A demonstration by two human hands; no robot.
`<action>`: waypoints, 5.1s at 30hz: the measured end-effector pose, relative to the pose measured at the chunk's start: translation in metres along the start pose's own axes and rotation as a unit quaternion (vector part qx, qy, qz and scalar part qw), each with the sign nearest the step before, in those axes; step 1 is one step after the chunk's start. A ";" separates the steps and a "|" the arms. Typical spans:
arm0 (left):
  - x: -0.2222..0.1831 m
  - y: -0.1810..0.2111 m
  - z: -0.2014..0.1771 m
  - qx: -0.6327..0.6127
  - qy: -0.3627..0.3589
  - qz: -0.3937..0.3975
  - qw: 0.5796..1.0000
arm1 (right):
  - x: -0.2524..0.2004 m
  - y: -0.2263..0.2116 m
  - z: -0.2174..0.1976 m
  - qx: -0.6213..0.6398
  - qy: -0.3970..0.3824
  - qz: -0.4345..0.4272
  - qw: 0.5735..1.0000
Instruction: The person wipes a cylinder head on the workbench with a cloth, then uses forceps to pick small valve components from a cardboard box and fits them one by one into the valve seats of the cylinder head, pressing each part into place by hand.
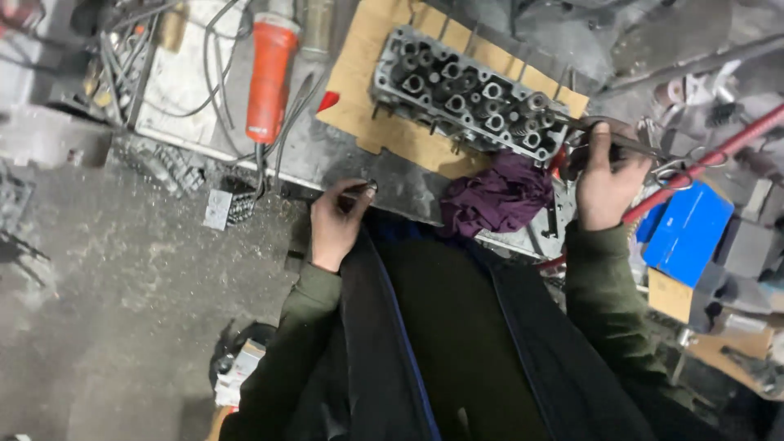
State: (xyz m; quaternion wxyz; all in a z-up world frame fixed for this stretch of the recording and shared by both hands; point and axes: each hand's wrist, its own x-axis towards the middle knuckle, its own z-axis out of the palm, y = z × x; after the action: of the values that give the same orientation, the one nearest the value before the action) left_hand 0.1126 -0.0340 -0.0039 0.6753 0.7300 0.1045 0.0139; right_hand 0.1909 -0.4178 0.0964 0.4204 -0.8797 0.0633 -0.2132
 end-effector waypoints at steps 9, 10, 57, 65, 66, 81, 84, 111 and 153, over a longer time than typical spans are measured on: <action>0.075 -0.053 0.049 0.291 -0.038 0.131 0.947 | -0.033 -0.020 -0.001 0.123 0.015 0.148 0.981; 0.079 -0.046 0.054 0.290 -0.045 0.135 0.946 | -0.035 -0.019 -0.002 0.122 0.022 0.150 0.981; 0.180 0.070 0.215 0.335 -0.327 0.336 0.817 | -0.042 0.014 -0.038 0.594 0.118 0.312 0.733; 0.139 0.133 0.195 0.040 -0.482 0.234 0.844 | -0.046 0.004 -0.037 0.623 0.095 0.322 0.706; 0.135 0.137 0.194 0.056 -0.481 0.199 0.852 | -0.047 0.004 -0.037 0.632 0.095 0.328 0.696; 0.095 0.128 0.138 -0.022 -0.370 0.273 0.888 | -0.068 -0.020 -0.041 0.621 0.017 0.299 0.724; 0.095 0.126 0.102 -0.006 -0.335 0.187 0.923 | -0.070 -0.016 -0.051 0.630 0.036 0.289 0.720; -0.005 0.152 0.077 0.038 -0.211 0.142 0.967 | -0.087 -0.033 -0.030 0.588 -0.117 0.263 0.756; 0.000 0.048 0.060 -0.150 -0.290 -0.185 0.927 | -0.090 -0.051 0.037 0.076 -0.451 0.045 0.888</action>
State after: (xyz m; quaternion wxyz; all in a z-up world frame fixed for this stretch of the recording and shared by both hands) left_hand 0.1292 -0.0960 0.0383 0.7684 0.5596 0.0341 -0.3086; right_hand 0.1227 -0.3329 0.0855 0.4786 -0.8425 -0.1099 0.2216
